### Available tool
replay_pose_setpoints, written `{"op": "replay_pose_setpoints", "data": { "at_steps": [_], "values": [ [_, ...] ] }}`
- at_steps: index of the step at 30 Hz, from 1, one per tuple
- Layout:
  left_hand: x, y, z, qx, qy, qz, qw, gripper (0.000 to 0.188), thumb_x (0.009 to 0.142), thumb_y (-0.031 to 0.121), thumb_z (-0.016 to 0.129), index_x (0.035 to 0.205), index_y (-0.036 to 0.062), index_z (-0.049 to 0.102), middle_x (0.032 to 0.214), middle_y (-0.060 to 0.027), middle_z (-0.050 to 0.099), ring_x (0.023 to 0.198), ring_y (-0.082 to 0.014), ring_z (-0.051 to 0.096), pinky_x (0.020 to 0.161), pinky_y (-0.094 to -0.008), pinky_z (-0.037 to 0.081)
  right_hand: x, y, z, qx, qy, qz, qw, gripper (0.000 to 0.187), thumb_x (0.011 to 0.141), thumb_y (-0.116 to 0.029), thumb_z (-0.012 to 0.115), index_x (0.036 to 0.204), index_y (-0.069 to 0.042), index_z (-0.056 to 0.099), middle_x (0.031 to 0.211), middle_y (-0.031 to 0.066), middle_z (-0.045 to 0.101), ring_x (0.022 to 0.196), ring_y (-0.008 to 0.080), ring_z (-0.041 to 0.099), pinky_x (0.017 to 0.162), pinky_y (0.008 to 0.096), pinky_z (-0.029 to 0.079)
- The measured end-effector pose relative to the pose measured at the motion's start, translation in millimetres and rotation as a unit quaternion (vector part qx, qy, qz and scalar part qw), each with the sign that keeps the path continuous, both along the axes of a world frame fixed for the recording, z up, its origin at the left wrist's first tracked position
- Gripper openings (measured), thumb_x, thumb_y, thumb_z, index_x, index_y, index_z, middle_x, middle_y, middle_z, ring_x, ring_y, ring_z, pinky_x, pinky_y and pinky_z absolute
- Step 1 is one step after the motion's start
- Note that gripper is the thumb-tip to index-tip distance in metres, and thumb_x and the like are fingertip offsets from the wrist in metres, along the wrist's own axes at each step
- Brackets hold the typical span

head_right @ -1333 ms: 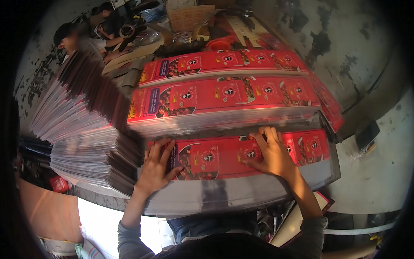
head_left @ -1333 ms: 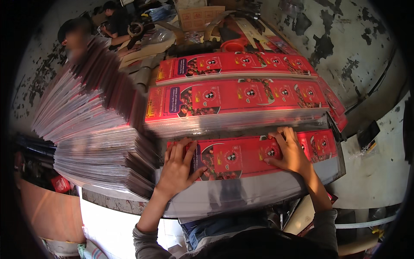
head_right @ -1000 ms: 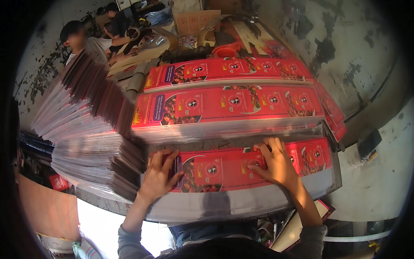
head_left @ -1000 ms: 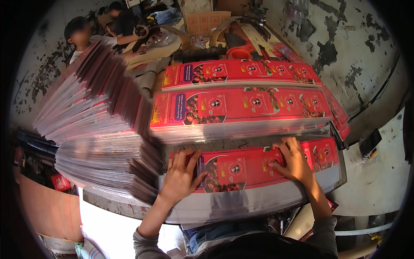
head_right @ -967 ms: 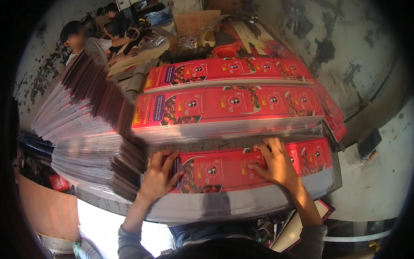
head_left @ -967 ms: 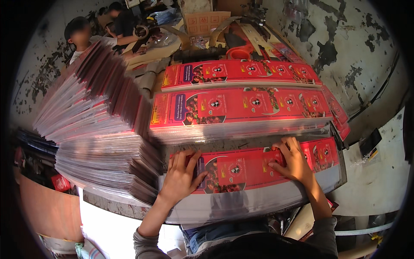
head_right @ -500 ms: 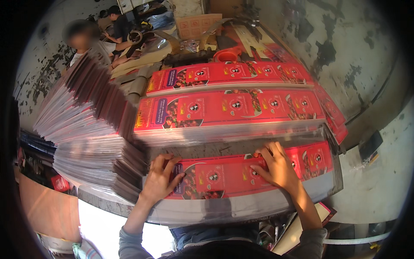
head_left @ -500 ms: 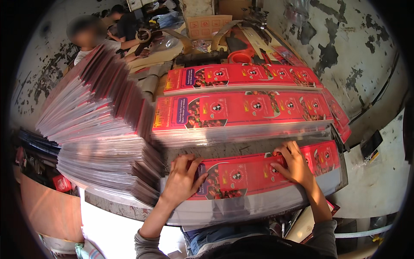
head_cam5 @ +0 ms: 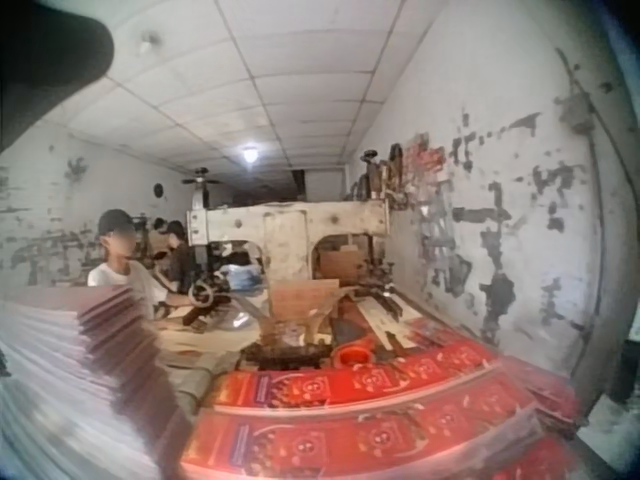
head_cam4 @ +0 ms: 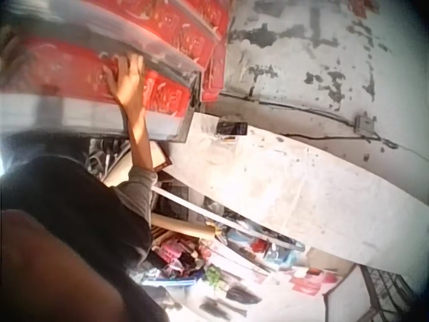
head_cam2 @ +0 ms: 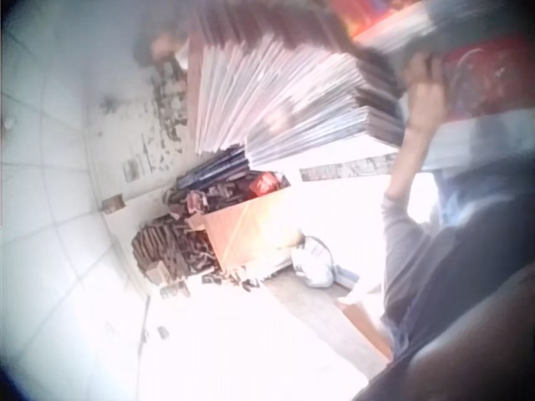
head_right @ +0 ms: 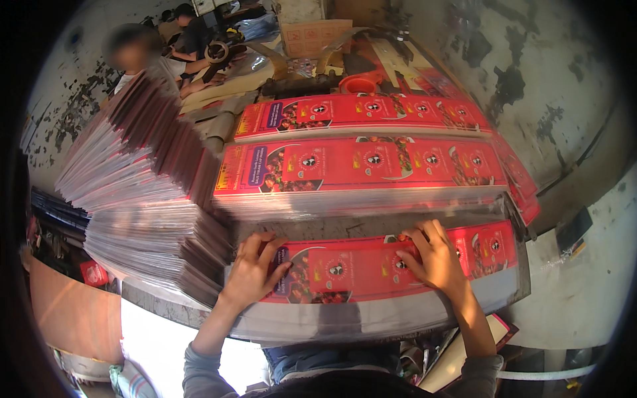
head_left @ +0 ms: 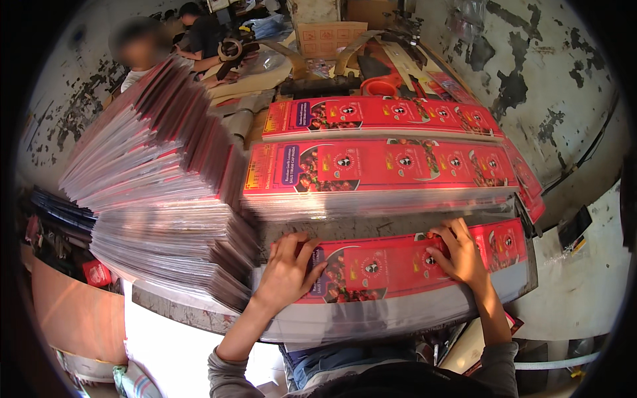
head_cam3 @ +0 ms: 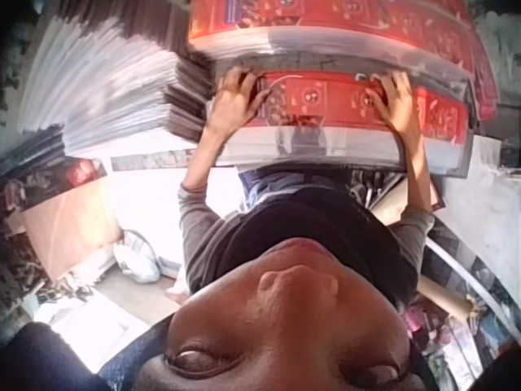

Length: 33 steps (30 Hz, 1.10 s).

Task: The person packs labels into plastic sleeves by taking printed labels from a stack and inserting them one at a time into clear plastic sleeves.

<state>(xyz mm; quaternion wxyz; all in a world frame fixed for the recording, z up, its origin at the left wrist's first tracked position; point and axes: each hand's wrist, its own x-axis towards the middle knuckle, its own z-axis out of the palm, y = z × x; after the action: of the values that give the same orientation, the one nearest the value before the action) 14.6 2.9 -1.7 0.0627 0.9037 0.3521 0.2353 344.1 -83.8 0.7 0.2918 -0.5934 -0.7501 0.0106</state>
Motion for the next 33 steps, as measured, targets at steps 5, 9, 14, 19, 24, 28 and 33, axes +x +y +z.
{"op": "replay_pose_setpoints", "data": {
  "at_steps": [5, 9, 14, 19, 24, 28, 33],
  "values": [
    [1.1, 0.2, 1.2, -0.005, -0.008, 0.0, 1.0, 0.042, 0.077, 0.02, 0.071, 0.114, 0.005, 0.057, 0.11, -0.0168, 0.051, 0.099, -0.0333, 0.055, 0.088, -0.0429, 0.042, 0.1, -0.9, -0.4, 0.01, 0.002, -0.003, 1.0, 0.034, 0.072, -0.015, 0.074, 0.099, 0.0, 0.06, 0.098, 0.0135, 0.053, 0.088, 0.0309, 0.052, 0.078, 0.0391, 0.044],
    [0.8, 0.7, 0.1, -0.002, -0.009, 0.001, 1.0, 0.04, 0.077, 0.019, 0.071, 0.112, 0.0051, 0.057, 0.109, -0.0166, 0.051, 0.099, -0.033, 0.055, 0.088, -0.043, 0.043, 0.3, 0.0, 0.3, 0.019, -0.013, 0.0, 1.0, 0.032, 0.072, -0.016, 0.074, 0.096, -0.001, 0.061, 0.098, 0.0127, 0.054, 0.087, 0.03, 0.052, 0.076, 0.0379, 0.044],
    [-0.3, 1.7, -2.7, 0.012, -0.024, -0.01, 1.0, 0.034, 0.076, 0.017, 0.071, 0.105, 0.0044, 0.059, 0.105, -0.0151, 0.054, 0.099, -0.0316, 0.055, 0.087, -0.0421, 0.043, -0.7, 2.1, 0.0, 0.034, -0.004, 0.009, 0.999, 0.029, 0.07, -0.018, 0.077, 0.086, -0.002, 0.06, 0.086, 0.0099, 0.054, 0.081, 0.0278, 0.052, 0.072, 0.0368, 0.044],
    [-0.7, 1.2, -1.0, 0.012, -0.031, -0.019, 0.999, 0.032, 0.075, 0.016, 0.072, 0.102, 0.0036, 0.06, 0.102, -0.0143, 0.056, 0.099, -0.0307, 0.055, 0.086, -0.0416, 0.043, 0.1, 3.3, -1.3, 0.024, 0.007, 0.021, 0.999, 0.029, 0.068, -0.018, 0.078, 0.082, -0.002, 0.059, 0.08, 0.0085, 0.054, 0.076, 0.0268, 0.052, 0.07, 0.0364, 0.044],
    [-0.9, 1.0, -2.2, 0.009, -0.025, -0.024, 0.999, 0.031, 0.075, 0.016, 0.072, 0.101, 0.0033, 0.06, 0.101, -0.014, 0.056, 0.098, -0.0306, 0.055, 0.087, -0.0412, 0.043, 1.0, 2.8, -3.0, 0.029, 0.0, 0.02, 0.999, 0.029, 0.066, -0.018, 0.079, 0.082, -0.003, 0.059, 0.08, 0.0079, 0.054, 0.076, 0.0261, 0.053, 0.07, 0.0362, 0.045],
    [-0.4, -0.2, -0.8, 0.013, -0.015, -0.017, 1.0, 0.03, 0.076, 0.017, 0.071, 0.1, 0.0036, 0.06, 0.104, -0.0146, 0.055, 0.099, -0.0309, 0.055, 0.087, -0.0414, 0.042, -1.5, 1.6, -0.7, 0.046, -0.015, 0.017, 0.999, 0.031, 0.065, -0.019, 0.079, 0.083, -0.003, 0.06, 0.081, 0.0075, 0.055, 0.077, 0.0258, 0.053, 0.071, 0.0356, 0.044],
    [0.0, 0.9, -0.1, 0.007, -0.013, -0.017, 1.0, 0.03, 0.076, 0.017, 0.071, 0.101, 0.0044, 0.06, 0.107, -0.015, 0.053, 0.1, -0.0313, 0.054, 0.087, -0.0419, 0.042, -0.4, 1.2, -0.4, 0.044, -0.018, 0.02, 0.999, 0.033, 0.064, -0.02, 0.08, 0.084, -0.004, 0.06, 0.082, 0.007, 0.055, 0.078, 0.0256, 0.053, 0.072, 0.0353, 0.043]
  ]
}}
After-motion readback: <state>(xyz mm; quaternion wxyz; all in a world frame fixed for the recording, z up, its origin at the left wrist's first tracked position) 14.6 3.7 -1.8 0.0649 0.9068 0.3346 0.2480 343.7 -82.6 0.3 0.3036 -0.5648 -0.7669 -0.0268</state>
